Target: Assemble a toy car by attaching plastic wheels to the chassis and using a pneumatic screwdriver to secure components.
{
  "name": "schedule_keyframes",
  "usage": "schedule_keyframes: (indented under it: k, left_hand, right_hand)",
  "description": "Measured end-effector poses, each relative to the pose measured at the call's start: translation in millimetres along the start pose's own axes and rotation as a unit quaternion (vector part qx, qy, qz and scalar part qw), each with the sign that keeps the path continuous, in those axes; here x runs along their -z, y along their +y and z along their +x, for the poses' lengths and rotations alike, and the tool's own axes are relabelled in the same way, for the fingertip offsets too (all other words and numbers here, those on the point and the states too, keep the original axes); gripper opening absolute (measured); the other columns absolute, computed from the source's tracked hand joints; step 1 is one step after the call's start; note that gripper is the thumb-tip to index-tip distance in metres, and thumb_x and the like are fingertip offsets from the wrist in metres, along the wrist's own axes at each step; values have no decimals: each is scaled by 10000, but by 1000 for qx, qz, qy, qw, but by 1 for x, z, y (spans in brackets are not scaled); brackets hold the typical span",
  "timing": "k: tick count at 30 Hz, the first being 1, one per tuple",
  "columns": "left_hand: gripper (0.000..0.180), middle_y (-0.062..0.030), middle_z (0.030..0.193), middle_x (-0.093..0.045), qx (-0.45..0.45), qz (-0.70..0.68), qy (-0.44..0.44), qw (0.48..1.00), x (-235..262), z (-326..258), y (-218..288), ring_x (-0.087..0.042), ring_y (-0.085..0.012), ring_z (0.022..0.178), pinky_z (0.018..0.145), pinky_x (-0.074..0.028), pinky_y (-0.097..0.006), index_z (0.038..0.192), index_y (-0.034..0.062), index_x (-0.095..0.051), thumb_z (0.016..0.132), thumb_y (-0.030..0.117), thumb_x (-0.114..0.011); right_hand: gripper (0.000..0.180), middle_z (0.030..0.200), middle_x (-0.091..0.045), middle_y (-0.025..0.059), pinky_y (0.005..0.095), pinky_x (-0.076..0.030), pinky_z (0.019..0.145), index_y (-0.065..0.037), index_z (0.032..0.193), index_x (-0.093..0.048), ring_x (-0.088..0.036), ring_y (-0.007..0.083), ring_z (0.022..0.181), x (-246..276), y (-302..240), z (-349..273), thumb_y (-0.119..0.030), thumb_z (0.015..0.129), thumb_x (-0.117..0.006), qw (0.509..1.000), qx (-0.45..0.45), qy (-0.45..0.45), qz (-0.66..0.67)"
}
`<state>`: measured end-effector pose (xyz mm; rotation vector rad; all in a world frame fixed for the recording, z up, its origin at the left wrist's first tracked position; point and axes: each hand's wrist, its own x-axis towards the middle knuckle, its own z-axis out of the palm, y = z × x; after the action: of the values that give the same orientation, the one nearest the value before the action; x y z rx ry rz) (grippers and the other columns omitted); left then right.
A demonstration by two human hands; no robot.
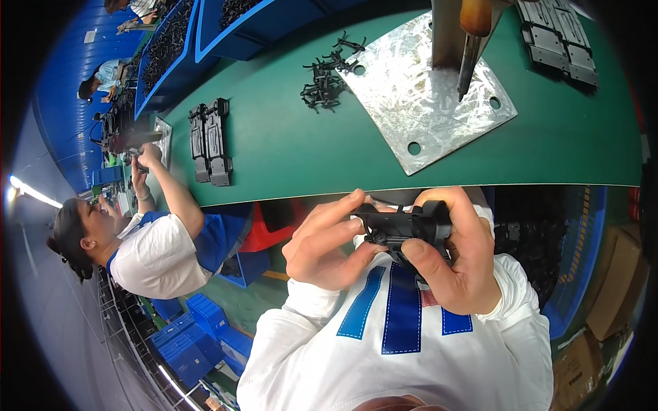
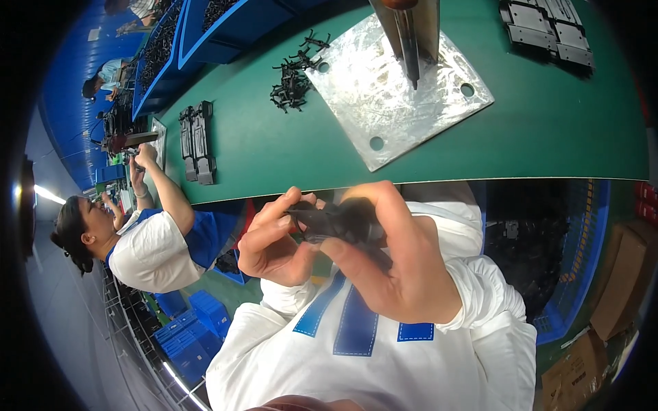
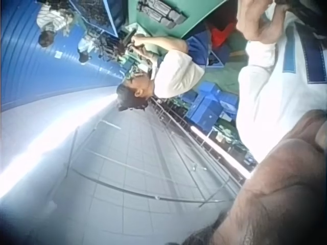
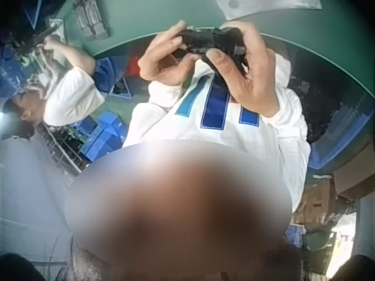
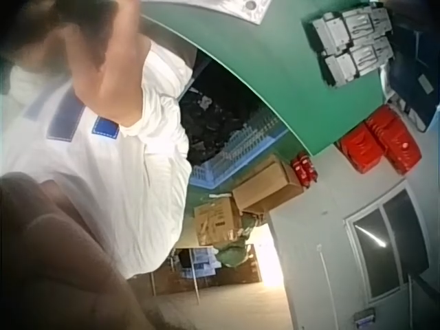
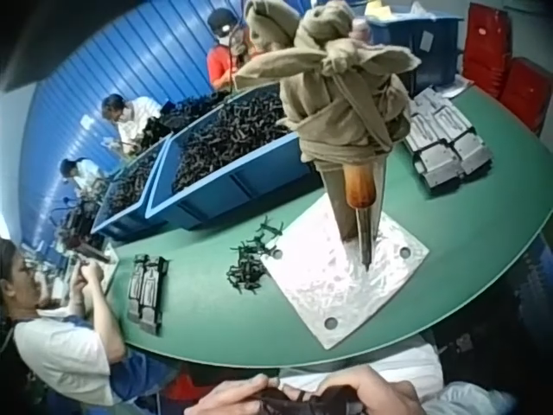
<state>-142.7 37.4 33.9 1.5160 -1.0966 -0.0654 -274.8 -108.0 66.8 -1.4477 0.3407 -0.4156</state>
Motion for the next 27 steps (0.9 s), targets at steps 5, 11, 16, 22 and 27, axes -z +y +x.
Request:
schedule_keyframes:
  k: [5,11,16,22,27]
  left_hand:
    - [483,-291,1125,-648,-40,5,-17,999,2,2,-4,-701,-372,911,774,-585,-408,1001,17,-608,602,-21,-878]
    - [379,-305,1115,-644,-26,-62,-51,996,9,2,-7,-699,-374,892,760,-586,-413,973,-9,-602,689,43,-847]
    - [428,-298,1111,-649,-24,-64,-48,996,7,4,-7,-705,-356,886,749,-586,-399,968,-31,-595,649,35,-873]
    - [465,-290,1076,-665,-44,-76,-17,996,5,-2,-12,-707,-348,894,749,-580,-392,967,-17,-598,624,76,-897]
    - [473,-307,1064,-660,-57,-49,-34,997,7,-2,-14,-702,-355,885,737,-586,-399,964,-18,-590,626,100,-899]
  right_hand:
    - [340,869,-662,136,269,-521,624,20,1122,-479,-696,191,723,1,-1,-1,-144,902,-679,1000,14,-4,-16]
    - [334,864,-660,133,274,-523,621,16,1130,-475,-709,225,720,1,1,-5,-137,906,-671,1000,12,-13,-21]
    - [334,861,-658,135,279,-524,615,17,1130,-477,-711,237,714,1,-1,-6,-137,907,-672,999,6,-14,-32]
    - [333,854,-656,146,294,-524,609,27,1123,-492,-708,248,705,0,-1,-5,-133,902,-682,1000,-1,-17,-12]
    - [339,745,-581,65,218,-416,517,21,1122,-474,-552,105,552,-3,7,-4,-198,927,-644,1000,18,1,-19]
